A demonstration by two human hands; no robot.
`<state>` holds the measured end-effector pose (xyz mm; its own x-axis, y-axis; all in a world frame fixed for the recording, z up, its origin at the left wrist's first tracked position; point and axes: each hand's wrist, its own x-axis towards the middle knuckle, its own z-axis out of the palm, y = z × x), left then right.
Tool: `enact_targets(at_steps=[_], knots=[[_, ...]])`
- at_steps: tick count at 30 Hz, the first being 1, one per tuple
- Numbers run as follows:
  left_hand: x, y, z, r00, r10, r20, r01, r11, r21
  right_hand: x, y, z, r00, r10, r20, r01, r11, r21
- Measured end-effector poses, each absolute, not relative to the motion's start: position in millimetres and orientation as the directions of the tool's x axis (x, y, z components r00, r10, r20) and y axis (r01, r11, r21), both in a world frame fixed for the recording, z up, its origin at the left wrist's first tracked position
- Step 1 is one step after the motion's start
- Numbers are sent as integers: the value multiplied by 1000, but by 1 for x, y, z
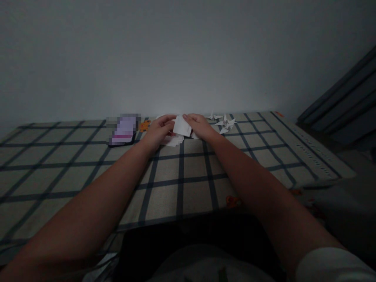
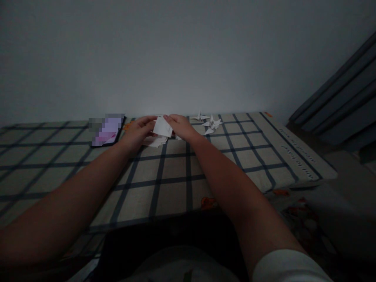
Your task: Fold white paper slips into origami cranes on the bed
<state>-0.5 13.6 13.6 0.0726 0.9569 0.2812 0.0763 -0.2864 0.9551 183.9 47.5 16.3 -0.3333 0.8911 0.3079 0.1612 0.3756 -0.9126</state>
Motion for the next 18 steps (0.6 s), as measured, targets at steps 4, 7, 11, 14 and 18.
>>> enact_targets(at_steps=[4,7,11,14,18], knots=[[-4,15,11,145,942,304,106,-320,942,184,47,15,-380,879,288,116,355,-928],[-4,16,8,203,935,292,100,-317,943,184,44,15,-388,884,262,128,333,-934],[-1,14,8,231,935,268,63,-290,955,184,39,19,-396,886,243,190,338,-922],[0,13,9,240,930,277,67,-301,951,184,35,23,-404,881,247,229,359,-905],[-1,14,11,173,912,372,140,-397,907,184,33,25,-403,886,231,251,350,-903]])
